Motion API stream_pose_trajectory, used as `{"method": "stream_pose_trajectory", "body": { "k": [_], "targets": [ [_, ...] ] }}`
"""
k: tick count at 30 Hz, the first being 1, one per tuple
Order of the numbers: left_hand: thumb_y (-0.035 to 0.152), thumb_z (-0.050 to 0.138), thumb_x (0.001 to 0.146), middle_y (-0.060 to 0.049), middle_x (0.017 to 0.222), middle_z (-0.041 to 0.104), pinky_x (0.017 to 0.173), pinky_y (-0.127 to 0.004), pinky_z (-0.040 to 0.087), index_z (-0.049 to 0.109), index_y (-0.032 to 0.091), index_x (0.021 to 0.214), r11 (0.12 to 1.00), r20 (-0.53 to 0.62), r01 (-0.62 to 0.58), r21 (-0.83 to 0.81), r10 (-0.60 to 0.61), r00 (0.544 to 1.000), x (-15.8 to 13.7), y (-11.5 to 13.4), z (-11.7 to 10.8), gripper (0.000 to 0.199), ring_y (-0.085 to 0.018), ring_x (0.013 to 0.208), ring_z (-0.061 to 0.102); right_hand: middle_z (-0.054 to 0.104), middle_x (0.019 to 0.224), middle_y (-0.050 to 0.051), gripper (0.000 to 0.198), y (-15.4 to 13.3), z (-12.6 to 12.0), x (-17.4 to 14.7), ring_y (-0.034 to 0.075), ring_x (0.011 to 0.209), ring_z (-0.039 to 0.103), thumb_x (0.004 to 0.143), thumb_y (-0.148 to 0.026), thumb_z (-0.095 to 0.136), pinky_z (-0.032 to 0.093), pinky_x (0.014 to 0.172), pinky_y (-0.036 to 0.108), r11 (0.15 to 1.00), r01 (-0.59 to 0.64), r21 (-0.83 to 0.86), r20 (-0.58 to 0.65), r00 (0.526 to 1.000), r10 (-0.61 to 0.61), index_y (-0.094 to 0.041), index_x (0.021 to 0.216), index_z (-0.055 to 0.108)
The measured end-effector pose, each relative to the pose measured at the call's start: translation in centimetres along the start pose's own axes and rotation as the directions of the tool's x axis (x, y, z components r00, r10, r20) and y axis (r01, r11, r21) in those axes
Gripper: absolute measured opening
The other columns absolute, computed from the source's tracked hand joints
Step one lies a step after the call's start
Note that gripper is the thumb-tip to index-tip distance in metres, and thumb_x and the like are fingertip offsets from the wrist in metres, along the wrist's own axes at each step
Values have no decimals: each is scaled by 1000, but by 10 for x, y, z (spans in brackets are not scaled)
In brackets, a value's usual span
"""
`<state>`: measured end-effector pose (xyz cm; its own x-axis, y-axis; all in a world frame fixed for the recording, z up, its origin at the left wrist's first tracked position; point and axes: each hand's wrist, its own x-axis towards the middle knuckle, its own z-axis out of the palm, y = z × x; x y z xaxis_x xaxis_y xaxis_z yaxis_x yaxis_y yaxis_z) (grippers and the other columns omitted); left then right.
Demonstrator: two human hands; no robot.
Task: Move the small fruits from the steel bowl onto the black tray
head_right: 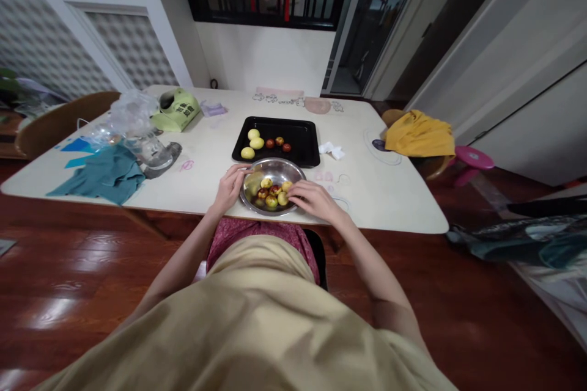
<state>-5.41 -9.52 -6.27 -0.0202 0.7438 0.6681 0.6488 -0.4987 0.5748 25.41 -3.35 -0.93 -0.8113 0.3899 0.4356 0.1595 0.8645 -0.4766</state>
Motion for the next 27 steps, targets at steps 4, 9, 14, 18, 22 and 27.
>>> {"method": "stream_pose_trajectory", "body": {
  "k": [4,9,14,18,22,27],
  "targets": [
    [40,33,114,-13,129,70,110,-44,52,75,20,117,1000,-1,-4,2,4,1000,0,0,-1,46,-24,125,66,79,110,9,18,7,17,-21,28,109,73,104,-34,60,60,100,51,998,-59,-7,-301,952,54,-29,107,78],
    [40,33,114,-12,126,71,108,-44,53,74,19,116,999,-17,-11,30,11,1000,1,1,-1,47,-24,122,66,80,107,9,21,17,38,-28,28,105,74,103,-35,58,62,97,54,992,-117,36,-493,862,120,-30,101,78],
    [37,36,114,-12,123,73,107,-45,54,72,20,117,999,-80,-40,18,41,996,5,-1,-2,41,-24,119,67,80,107,10,26,25,49,-23,28,107,75,104,-33,53,63,98,53,995,-95,-4,-530,844,79,-28,102,78],
    [33,42,112,-11,121,74,108,-44,54,71,20,117,994,-58,-96,52,99,993,30,-9,-5,32,-23,119,68,80,108,10,27,29,53,-23,28,109,75,105,-29,51,62,99,53,992,-63,-105,-507,862,2,-26,108,78],
    [26,51,107,-11,130,71,113,-42,52,69,19,124,977,99,-121,174,105,990,80,-26,1,26,-24,126,65,80,106,11,28,31,56,-23,27,106,75,106,-25,50,64,96,50,980,-20,-200,-512,854,-88,-22,108,78],
    [20,60,99,-13,143,65,115,-41,50,65,17,137,899,435,-168,405,-27,900,137,-51,26,38,-28,132,63,79,104,11,28,30,56,-21,27,105,75,107,-23,49,65,94,48,964,5,-265,-510,848,-144,-21,109,77]
  ]
}}
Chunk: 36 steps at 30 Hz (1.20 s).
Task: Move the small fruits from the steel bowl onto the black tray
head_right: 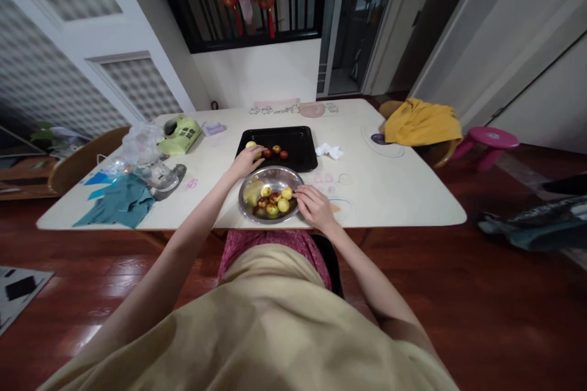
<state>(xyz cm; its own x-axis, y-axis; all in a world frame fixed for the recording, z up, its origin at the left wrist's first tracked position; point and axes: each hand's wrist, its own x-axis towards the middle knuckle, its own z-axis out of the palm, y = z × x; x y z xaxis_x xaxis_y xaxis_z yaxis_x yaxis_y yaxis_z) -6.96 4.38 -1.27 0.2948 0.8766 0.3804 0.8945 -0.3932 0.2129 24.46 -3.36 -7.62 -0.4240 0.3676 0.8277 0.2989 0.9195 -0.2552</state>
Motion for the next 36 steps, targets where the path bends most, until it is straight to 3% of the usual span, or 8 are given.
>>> {"method": "stream_pose_trajectory", "body": {
  "k": [2,5,11,18,23,27,32,36],
  "targets": [
    [20,61,98,-14,145,64,116,-40,48,64,17,139,994,128,7,112,-22,992,18,-4,5,41,-28,133,62,79,105,11,28,0,1,0,27,105,75,107,-23,48,65,94,49,1000,4,-9,-5,1000,-4,-21,109,77],
    [21,61,99,-15,140,67,113,-40,48,65,17,137,977,208,17,214,-63,976,36,-9,11,39,-28,129,63,79,106,11,28,0,2,-1,27,105,75,107,-23,48,66,94,49,1000,2,-16,-7,1000,-2,-22,109,76],
    [22,68,94,-14,118,75,104,-39,49,69,16,124,963,227,38,267,-101,969,55,-12,16,30,-28,115,66,80,106,12,27,0,3,-1,27,108,75,106,-22,49,66,92,48,1000,7,-28,-8,1000,-8,-20,110,76],
    [21,72,89,-15,120,73,100,-40,49,68,16,121,968,188,33,248,-81,979,47,-2,4,33,-31,112,67,80,105,12,25,-3,2,0,27,107,75,105,-19,50,66,90,46,998,38,-43,-29,999,-39,-19,110,75],
    [21,72,88,-12,118,73,101,-43,51,67,18,119,995,-29,30,97,-28,999,20,15,-20,32,-31,113,67,79,105,12,25,-1,3,-2,27,108,74,105,-19,50,66,92,47,998,42,-46,-27,999,-43,-19,109,75],
    [24,72,89,-9,117,74,99,-39,54,67,21,117,992,-166,-33,-118,13,986,-25,43,-41,28,-27,110,69,79,105,12,27,0,4,-3,27,108,75,106,-21,49,66,93,48,999,17,-39,-14,1000,-18,-20,109,76],
    [28,75,89,-6,115,77,98,-36,56,69,21,115,962,-72,-69,-265,52,996,-84,82,-60,27,-24,106,73,80,105,12,28,0,4,-2,27,108,74,106,-23,48,65,94,48,999,-7,-42,8,1000,7,-20,107,76],
    [28,78,89,-6,118,78,97,-36,57,71,22,115,959,73,-62,-278,86,994,-107,94,-64,28,-25,107,75,79,105,13,28,-1,3,-1,27,107,74,107,-22,48,65,94,47,999,3,-51,8,1000,-3,-19,106,76]
  ]
}}
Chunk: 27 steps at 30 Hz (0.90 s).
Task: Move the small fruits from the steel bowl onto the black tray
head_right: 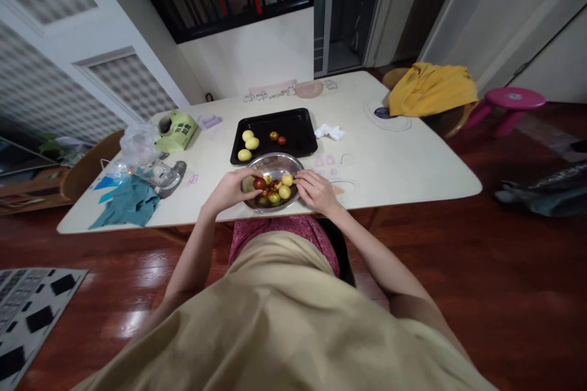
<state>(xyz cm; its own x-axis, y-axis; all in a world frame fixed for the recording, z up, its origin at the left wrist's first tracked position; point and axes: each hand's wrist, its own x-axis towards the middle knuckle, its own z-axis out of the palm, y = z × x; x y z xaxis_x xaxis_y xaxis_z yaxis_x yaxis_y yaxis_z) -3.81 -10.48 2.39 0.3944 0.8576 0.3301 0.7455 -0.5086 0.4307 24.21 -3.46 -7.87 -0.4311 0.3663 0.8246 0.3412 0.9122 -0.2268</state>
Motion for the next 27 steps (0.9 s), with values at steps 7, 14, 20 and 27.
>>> {"method": "stream_pose_trajectory", "body": {
  "k": [7,14,20,27],
  "targets": [
    [24,83,83,-4,113,81,94,-35,59,74,24,114,999,174,34,-28,-29,984,-3,-6,5,32,-25,101,77,80,106,12,30,1,0,0,28,109,74,107,-25,47,64,95,50,999,-41,30,31,999,40,-21,107,77],
    [27,83,85,-5,116,81,98,-36,58,76,24,114,998,207,26,-64,-12,978,-1,-8,6,30,-25,103,77,79,107,12,31,2,0,-1,28,110,73,107,-26,47,64,96,51,998,-50,41,35,998,49,-22,109,77],
    [28,84,86,-6,120,80,102,-38,57,77,24,116,999,207,16,-48,-6,978,-1,-8,7,31,-27,109,76,79,106,13,29,1,1,-1,28,108,73,107,-23,48,64,94,48,1000,-7,14,3,1000,7,-20,107,77],
    [28,86,85,-7,123,79,103,-40,58,77,24,117,998,160,16,-65,-5,987,-4,-9,10,33,-28,112,75,79,105,12,29,0,0,0,27,107,74,107,-24,47,64,94,49,999,-32,24,18,999,31,-21,106,77]
  ]
}}
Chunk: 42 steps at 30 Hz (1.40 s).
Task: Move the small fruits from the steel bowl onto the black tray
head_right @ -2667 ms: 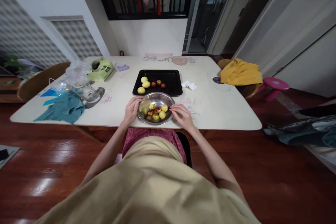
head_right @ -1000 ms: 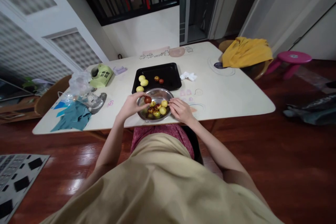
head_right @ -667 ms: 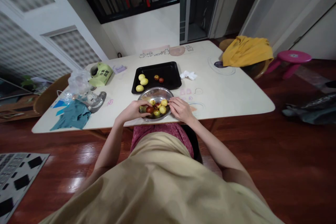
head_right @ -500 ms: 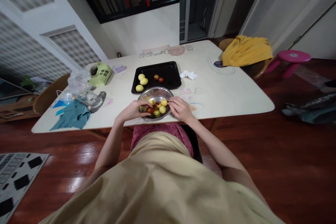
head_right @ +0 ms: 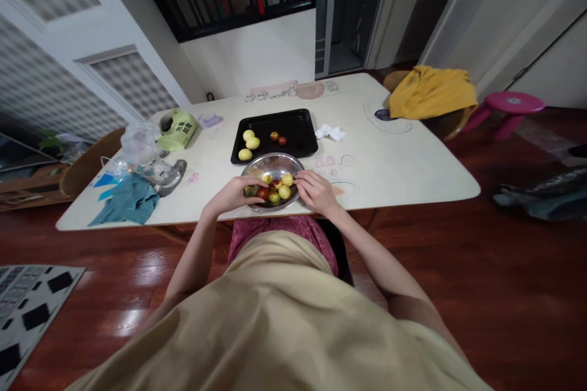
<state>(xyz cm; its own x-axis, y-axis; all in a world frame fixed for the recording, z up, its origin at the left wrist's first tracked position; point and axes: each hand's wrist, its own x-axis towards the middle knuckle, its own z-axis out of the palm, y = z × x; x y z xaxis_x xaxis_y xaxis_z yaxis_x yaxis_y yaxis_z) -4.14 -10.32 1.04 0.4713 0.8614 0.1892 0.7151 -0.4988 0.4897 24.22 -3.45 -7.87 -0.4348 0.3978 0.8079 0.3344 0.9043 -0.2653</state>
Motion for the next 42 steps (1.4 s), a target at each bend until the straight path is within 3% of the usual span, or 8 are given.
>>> {"method": "stream_pose_trajectory", "body": {
  "k": [9,21,26,28,31,36,38,42],
  "targets": [
    [30,80,91,-6,109,81,97,-37,58,80,25,102,998,-16,-24,-56,23,1000,-4,-1,3,12,-25,102,77,79,105,12,28,1,0,0,28,108,74,106,-24,49,64,95,50,1000,7,18,-9,1000,-7,-22,108,77],
    [19,79,87,-5,108,79,88,-35,59,78,24,102,982,-17,109,151,-108,994,4,-5,6,16,-24,96,75,79,107,12,29,1,0,0,28,109,74,107,-25,48,65,96,50,1000,4,9,2,1000,-4,-21,110,77],
    [24,73,94,-6,111,80,97,-38,60,77,23,106,999,-139,26,21,-23,990,1,-4,8,12,-24,104,75,79,107,12,30,2,0,-2,28,110,74,107,-26,47,64,97,51,1000,-11,21,15,1000,11,-22,112,76],
    [28,68,99,-8,112,79,101,-39,59,77,22,108,999,-280,-30,-33,20,960,-2,-5,12,13,-24,108,74,79,107,12,30,3,1,-2,28,109,74,107,-27,47,64,97,51,1000,-8,18,11,1000,8,-22,111,76],
    [32,61,104,-9,114,79,105,-41,57,76,22,109,997,-503,-40,-64,2,864,-4,-10,24,18,-23,113,72,79,106,12,30,3,1,-2,28,107,74,107,-26,47,64,95,51,1000,1,5,0,1000,-1,-22,108,76],
    [33,48,107,-10,113,77,104,-44,58,74,21,108,991,-690,35,-132,-117,714,-7,-29,46,28,-23,111,72,79,106,12,31,2,0,-1,27,106,74,107,-26,46,65,93,50,1000,-2,-2,4,1000,2,-22,107,77],
    [32,46,107,-10,112,77,103,-44,58,73,21,108,988,-705,30,-150,-128,698,-7,-33,51,29,-23,110,72,79,106,12,30,1,-2,-1,28,107,74,107,-26,47,65,94,50,1000,-11,8,12,1000,11,-22,108,77],
    [30,45,107,-10,114,76,104,-43,58,73,22,108,990,-669,33,-134,-115,735,-10,-34,53,29,-24,113,71,79,105,11,29,1,-4,0,27,105,74,107,-25,48,63,93,49,998,-25,54,-14,1000,26,-23,105,77]
  ]
}}
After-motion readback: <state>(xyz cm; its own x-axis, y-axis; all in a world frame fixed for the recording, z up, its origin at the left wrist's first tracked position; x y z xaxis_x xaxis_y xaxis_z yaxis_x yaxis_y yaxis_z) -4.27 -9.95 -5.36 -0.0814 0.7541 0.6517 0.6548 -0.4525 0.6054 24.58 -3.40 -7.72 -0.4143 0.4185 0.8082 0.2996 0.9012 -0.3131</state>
